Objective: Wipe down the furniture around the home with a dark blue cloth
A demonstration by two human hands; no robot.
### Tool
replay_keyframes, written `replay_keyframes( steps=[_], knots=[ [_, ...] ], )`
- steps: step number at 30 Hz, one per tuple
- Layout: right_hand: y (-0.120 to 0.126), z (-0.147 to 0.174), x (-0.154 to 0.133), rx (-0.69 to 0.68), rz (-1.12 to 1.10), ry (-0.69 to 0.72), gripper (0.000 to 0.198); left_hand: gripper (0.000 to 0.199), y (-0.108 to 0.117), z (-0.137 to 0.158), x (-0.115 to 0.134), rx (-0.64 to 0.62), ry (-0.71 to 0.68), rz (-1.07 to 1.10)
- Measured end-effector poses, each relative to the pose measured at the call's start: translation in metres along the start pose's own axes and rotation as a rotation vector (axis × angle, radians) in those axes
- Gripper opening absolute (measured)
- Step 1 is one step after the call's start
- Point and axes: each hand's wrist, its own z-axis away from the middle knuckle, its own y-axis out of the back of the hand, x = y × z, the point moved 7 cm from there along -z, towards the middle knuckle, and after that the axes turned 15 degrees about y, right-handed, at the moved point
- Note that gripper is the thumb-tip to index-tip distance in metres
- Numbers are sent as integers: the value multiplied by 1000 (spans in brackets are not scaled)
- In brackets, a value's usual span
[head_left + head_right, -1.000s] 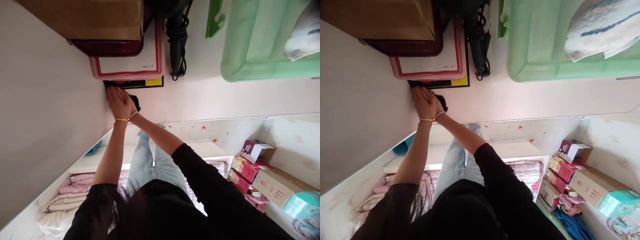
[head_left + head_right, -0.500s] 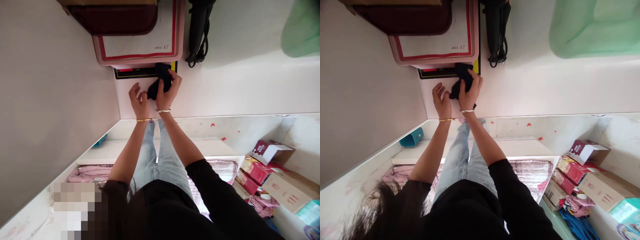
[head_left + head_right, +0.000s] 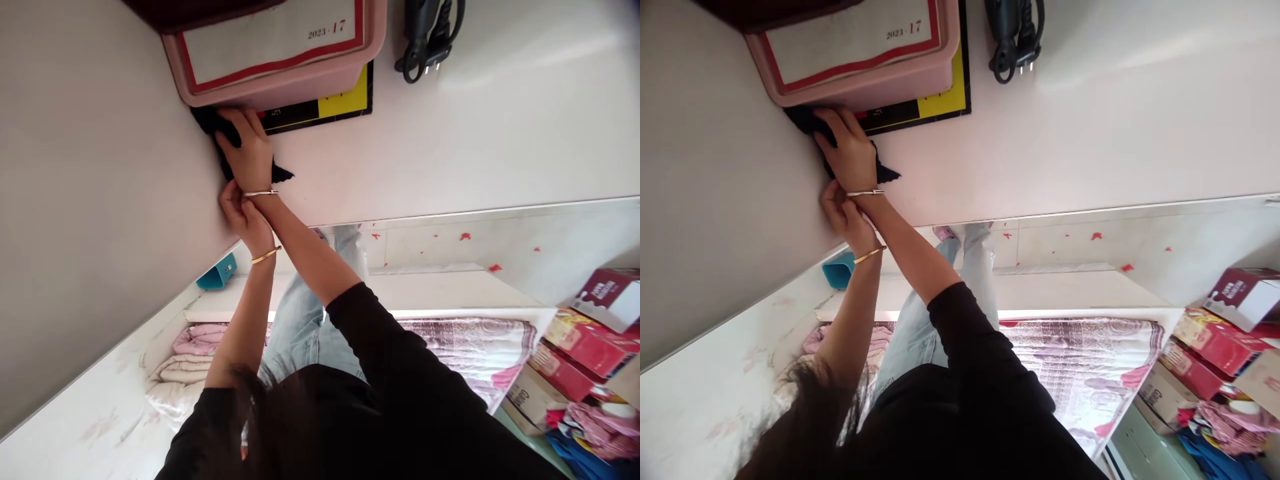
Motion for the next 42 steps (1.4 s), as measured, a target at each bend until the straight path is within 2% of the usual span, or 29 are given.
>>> replay_keyframes(
  steps=[2,4,5,7,10,12,17,19,21,23,26,28,33,35,38,39,42],
  knots=[
    [17,3,17,124,-15,-103,25,35,-6,3,1,-115,19,9],
    [37,9,35,306,-35,-228,15,36,-13,10,3,-235,36,26],
    [43,12,41,383,-56,-274,11,36,-14,14,4,-269,41,36],
    [41,11,44,444,-118,-305,13,34,-12,19,4,-265,46,41],
    [25,2,36,354,-187,-259,21,30,-3,22,-2,-206,71,34],
    [21,0,36,310,-222,-256,23,31,1,23,-5,-217,94,18],
    [31,10,51,475,-331,-461,26,33,-1,32,2,-305,96,6],
    [26,5,46,462,-362,-426,28,34,1,33,5,-292,91,13],
    [18,-3,39,374,-400,-351,28,34,3,32,5,-257,97,4],
    [20,-4,39,349,-420,-345,27,34,4,31,3,-244,111,-16],
    [40,10,55,487,-390,-496,22,34,2,32,1,-285,118,-35],
    [45,16,59,528,-368,-558,19,35,0,33,0,-311,111,-56],
    [22,2,39,345,-397,-382,22,33,4,32,-4,-227,90,-122],
    [24,4,39,396,-404,-382,21,33,5,30,-4,-210,97,-105],
    [35,10,46,554,-367,-449,16,37,2,25,-3,-246,86,-87],
    [34,7,45,540,-358,-430,16,37,2,22,-2,-245,78,-89],
    [15,-9,34,325,-357,-274,22,38,4,11,0,-165,55,-88]
  ],
)
